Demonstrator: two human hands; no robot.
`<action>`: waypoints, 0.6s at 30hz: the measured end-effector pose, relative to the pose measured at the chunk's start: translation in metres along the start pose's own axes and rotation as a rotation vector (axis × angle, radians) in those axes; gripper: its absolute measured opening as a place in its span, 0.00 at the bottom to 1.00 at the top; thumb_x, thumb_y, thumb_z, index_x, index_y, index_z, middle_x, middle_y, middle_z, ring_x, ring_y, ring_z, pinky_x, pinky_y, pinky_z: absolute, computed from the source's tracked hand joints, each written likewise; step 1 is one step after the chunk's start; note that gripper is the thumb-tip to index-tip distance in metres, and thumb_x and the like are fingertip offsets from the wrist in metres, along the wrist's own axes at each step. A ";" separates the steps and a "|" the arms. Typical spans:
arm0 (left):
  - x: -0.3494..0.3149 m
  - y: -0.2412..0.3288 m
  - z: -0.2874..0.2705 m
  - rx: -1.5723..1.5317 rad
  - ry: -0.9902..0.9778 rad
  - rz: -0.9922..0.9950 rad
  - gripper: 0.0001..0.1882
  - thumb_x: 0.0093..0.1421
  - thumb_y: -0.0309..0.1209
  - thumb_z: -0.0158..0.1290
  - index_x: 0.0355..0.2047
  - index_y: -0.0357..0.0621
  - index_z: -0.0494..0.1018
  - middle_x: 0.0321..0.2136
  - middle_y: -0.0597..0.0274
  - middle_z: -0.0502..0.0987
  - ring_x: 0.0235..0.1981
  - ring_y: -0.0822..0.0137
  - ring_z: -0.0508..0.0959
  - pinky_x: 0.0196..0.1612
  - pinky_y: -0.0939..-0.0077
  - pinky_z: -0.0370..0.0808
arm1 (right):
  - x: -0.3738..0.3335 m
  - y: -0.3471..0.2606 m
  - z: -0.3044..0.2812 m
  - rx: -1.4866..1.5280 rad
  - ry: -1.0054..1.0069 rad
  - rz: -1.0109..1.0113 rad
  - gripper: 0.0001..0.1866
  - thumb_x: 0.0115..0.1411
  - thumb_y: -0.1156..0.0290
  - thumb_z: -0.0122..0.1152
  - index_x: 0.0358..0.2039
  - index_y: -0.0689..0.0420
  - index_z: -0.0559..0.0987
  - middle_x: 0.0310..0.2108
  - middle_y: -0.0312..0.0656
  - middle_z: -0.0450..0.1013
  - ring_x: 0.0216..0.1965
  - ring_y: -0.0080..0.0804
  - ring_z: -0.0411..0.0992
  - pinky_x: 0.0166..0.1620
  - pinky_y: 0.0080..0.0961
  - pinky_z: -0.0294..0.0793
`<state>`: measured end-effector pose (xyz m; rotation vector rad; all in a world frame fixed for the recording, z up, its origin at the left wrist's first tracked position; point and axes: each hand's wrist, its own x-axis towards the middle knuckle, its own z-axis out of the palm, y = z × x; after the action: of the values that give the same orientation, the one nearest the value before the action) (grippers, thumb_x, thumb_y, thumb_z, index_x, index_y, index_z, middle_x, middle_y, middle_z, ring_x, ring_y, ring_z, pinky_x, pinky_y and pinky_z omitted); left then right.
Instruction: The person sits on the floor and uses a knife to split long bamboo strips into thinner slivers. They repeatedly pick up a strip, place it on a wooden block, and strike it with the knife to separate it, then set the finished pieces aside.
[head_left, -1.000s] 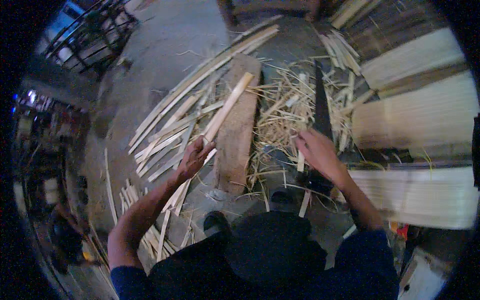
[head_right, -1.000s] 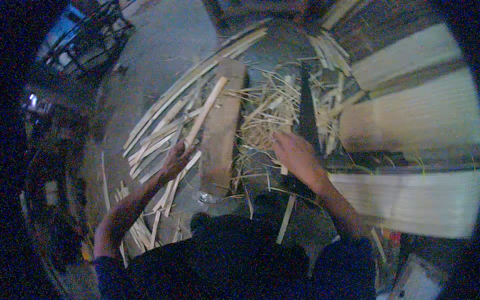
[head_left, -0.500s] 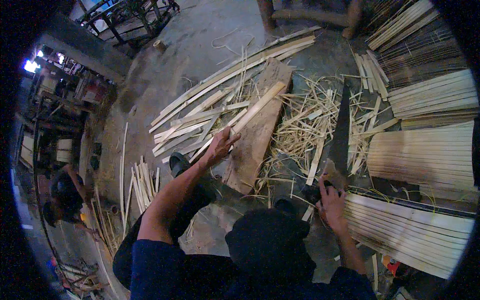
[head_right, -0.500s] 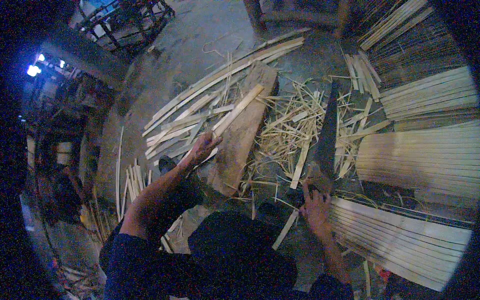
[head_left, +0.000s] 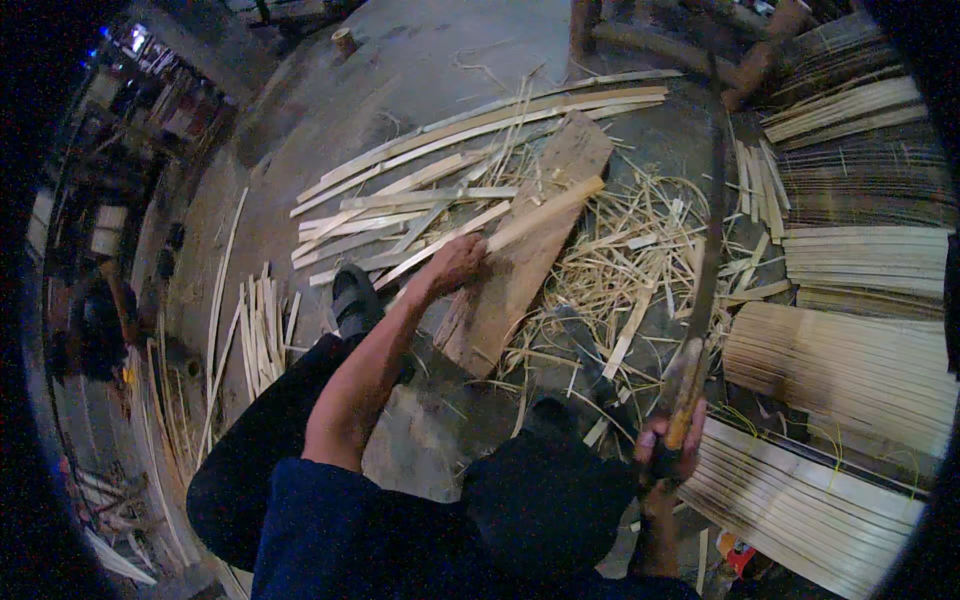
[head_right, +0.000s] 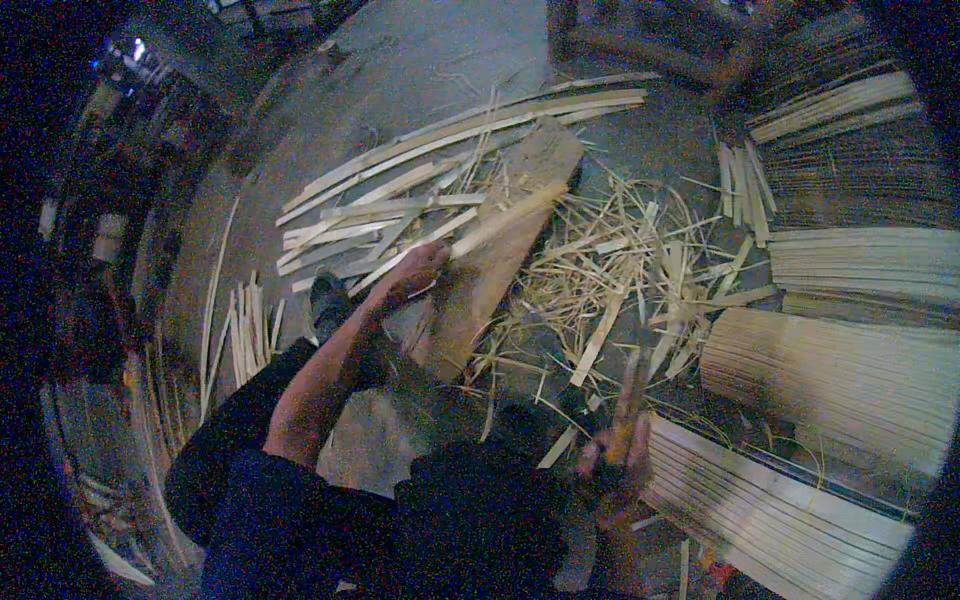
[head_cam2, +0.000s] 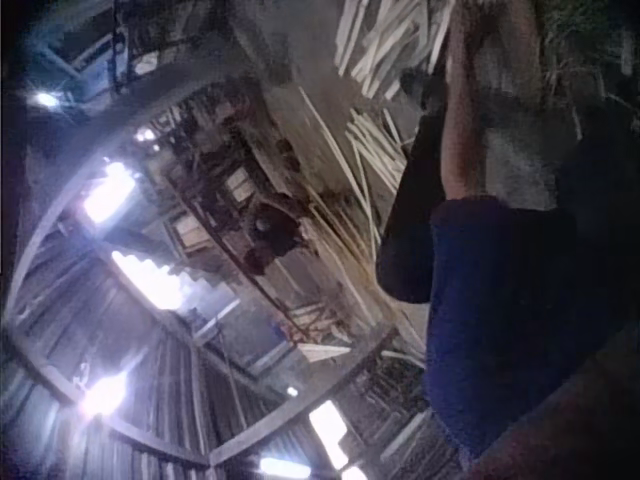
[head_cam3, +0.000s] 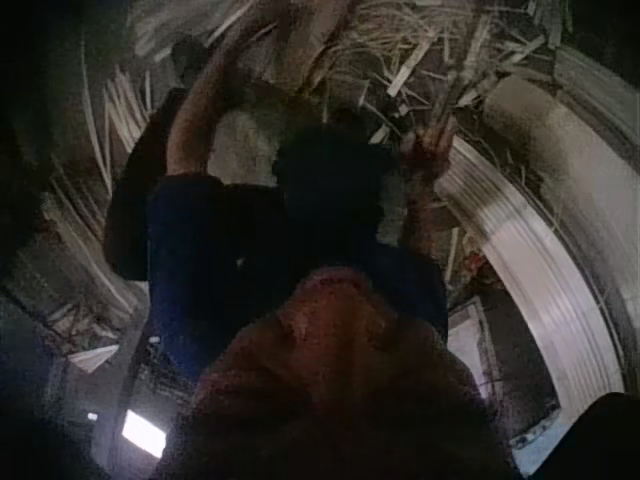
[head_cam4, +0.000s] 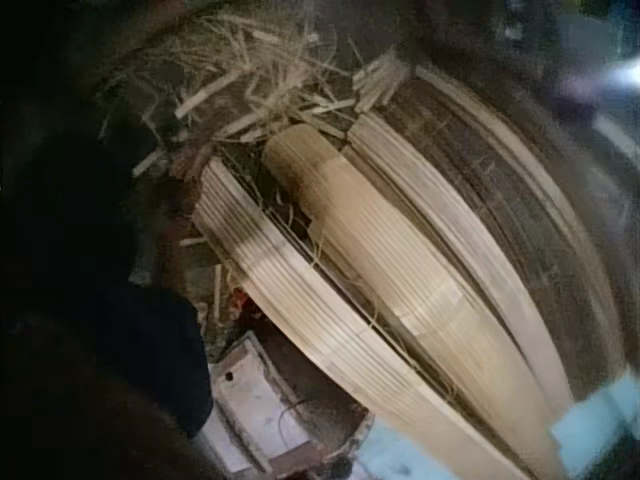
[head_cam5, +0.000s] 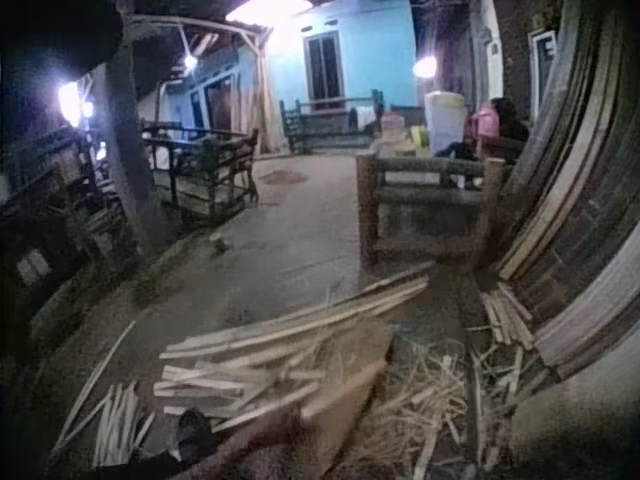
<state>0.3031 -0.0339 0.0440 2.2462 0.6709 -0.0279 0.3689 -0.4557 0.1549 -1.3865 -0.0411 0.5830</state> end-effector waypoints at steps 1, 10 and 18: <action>0.000 0.002 0.001 0.180 0.018 0.188 0.18 0.62 0.40 0.40 0.41 0.35 0.67 0.31 0.41 0.74 0.35 0.45 0.74 0.38 0.59 0.69 | 0.001 0.005 0.009 0.031 -0.042 -0.003 0.35 0.55 0.63 0.56 0.59 0.67 0.58 0.40 0.45 0.70 0.36 0.28 0.70 0.39 0.20 0.70; -0.005 0.018 0.040 0.024 0.681 -0.451 0.30 0.63 0.50 0.31 0.23 0.39 0.74 0.21 0.42 0.74 0.28 0.41 0.75 0.33 0.50 0.68 | 0.035 0.041 0.089 -0.642 -0.329 -0.432 0.33 0.54 0.55 0.55 0.56 0.63 0.66 0.36 0.43 0.73 0.31 0.27 0.72 0.34 0.22 0.71; 0.002 0.013 0.048 0.227 0.786 -0.513 0.25 0.62 0.45 0.36 0.20 0.42 0.74 0.20 0.47 0.75 0.21 0.46 0.76 0.25 0.53 0.70 | 0.033 0.066 0.096 -0.697 -0.508 -0.397 0.29 0.54 0.59 0.55 0.54 0.62 0.69 0.42 0.52 0.74 0.40 0.40 0.75 0.44 0.27 0.72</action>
<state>0.3197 -0.0731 0.0187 2.1995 1.7189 0.5745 0.3385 -0.3504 0.1038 -1.7945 -0.9847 0.5929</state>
